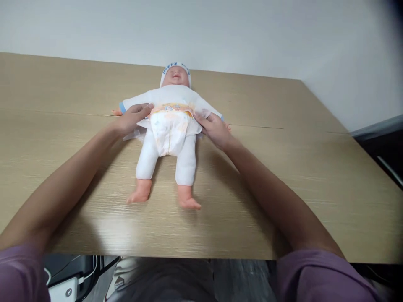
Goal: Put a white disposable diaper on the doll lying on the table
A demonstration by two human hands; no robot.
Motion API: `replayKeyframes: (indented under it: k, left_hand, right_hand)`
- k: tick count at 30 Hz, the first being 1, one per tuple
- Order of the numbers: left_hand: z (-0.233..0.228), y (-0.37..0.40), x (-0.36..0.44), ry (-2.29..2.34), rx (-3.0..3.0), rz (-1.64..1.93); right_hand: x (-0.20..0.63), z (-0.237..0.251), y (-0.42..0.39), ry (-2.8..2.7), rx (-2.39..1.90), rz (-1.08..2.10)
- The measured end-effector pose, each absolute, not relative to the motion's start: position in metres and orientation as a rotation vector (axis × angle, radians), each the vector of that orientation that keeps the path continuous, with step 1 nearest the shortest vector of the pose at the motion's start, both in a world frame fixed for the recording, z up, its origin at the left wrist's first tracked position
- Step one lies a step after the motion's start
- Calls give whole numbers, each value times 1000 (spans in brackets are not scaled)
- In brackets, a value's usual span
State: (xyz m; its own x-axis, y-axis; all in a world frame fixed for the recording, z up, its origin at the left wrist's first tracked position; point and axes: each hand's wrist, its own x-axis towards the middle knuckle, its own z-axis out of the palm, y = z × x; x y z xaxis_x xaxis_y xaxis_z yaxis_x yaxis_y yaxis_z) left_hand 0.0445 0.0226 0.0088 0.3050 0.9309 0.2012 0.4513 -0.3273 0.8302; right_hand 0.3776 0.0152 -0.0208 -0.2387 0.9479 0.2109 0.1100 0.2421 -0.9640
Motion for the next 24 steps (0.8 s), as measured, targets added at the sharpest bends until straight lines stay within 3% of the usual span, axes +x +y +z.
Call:
replayKeyframes:
  k: [5,7,13,24]
  left_hand:
    - [30,12,41,1479,2009,1051]
    - [47,5,59,1498,2134,1177]
    - [80,-10,139,1189,2541,924]
    - [49,-5,153,1231,2650,793]
  right_hand:
    - [413,-39,-27,-1900,-1259,325]
    - [419,-43,-36,-1975,-1281,201]
    - [416,-47,-27,-1997,-1276,329]
    - [411,-53,-21,-1722,-1155,859]
